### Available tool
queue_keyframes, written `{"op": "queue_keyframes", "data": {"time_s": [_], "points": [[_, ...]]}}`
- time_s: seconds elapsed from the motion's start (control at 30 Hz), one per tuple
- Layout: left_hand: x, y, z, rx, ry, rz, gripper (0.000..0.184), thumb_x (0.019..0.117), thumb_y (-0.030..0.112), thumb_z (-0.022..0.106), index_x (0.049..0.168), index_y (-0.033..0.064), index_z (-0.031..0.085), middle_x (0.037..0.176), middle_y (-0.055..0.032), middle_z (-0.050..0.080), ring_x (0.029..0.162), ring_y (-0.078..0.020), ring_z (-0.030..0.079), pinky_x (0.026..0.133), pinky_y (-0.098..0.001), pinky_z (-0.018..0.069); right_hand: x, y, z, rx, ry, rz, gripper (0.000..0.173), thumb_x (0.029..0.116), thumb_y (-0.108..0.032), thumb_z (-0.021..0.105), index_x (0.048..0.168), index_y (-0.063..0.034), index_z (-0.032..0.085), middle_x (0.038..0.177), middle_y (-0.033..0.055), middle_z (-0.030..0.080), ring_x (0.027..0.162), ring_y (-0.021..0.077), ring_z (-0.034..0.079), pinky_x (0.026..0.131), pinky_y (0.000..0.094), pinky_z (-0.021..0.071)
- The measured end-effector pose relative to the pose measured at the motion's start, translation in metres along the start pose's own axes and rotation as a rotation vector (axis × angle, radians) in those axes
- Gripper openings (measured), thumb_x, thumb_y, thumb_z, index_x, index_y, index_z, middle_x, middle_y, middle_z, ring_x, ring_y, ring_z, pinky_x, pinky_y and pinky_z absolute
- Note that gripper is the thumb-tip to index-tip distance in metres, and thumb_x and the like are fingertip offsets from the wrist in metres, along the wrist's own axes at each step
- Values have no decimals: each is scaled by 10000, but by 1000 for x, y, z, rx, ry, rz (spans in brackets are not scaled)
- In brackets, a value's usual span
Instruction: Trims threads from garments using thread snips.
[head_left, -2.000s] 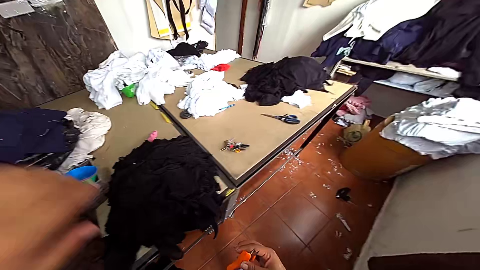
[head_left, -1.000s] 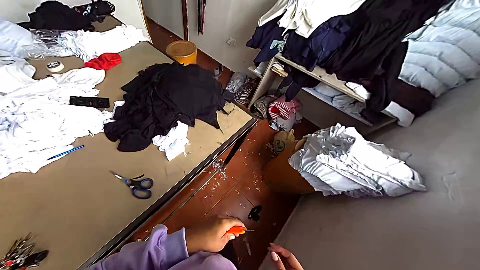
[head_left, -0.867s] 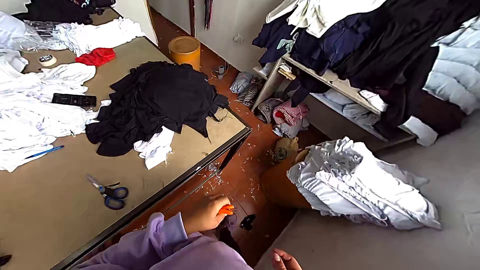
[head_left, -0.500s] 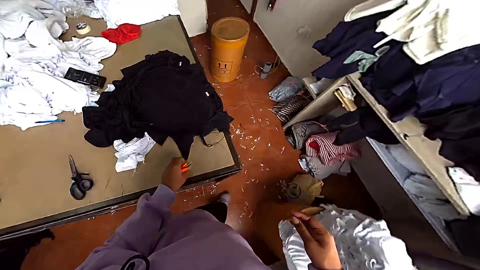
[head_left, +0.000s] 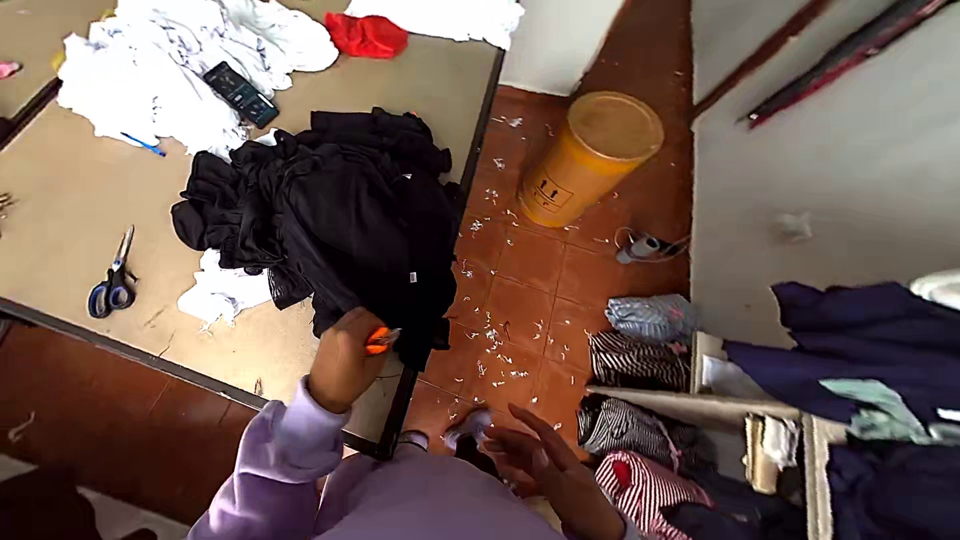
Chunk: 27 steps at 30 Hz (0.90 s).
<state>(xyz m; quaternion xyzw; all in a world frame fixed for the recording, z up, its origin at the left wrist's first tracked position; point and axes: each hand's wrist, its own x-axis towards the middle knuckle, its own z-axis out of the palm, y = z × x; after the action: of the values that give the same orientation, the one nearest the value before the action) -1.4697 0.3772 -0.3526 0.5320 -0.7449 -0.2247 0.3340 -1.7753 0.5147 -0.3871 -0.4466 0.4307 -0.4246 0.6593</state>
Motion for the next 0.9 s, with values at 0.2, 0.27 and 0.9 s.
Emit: {"op": "queue_keyframes", "data": {"time_s": [0.2, 0.27, 0.9], "points": [[50, 97, 62, 98, 205, 222, 110, 834, 119, 666, 859, 31, 728, 890, -102, 692, 830, -223, 687, 697, -382, 588, 151, -78, -32, 259, -443, 80, 687, 947, -672, 531, 1478, -236, 512, 1228, 4, 728, 1073, 147, 716, 942, 347, 589], [63, 113, 82, 207, 272, 203, 108, 816, 138, 673, 836, 44, 720, 861, -96, 682, 814, -238, 682, 673, -393, 577, 185, -100, -43, 321, -470, 101, 466, 998, -496, 594, 1298, -152, 686, 1104, 17, 740, 937, 93, 714, 843, 282, 604], [180, 65, 78, 73, 324, -279, 415, 1013, 418, 567, 1086, 39, 719, 915, -62, 717, 876, -166, 684, 804, -360, 571, 434, -207, -77, -445, -966, -342, 410, 887, 58, 654, 1297, 50, 658, 1180, 101, 718, 865, 74, 721, 776, 219, 625]]}}
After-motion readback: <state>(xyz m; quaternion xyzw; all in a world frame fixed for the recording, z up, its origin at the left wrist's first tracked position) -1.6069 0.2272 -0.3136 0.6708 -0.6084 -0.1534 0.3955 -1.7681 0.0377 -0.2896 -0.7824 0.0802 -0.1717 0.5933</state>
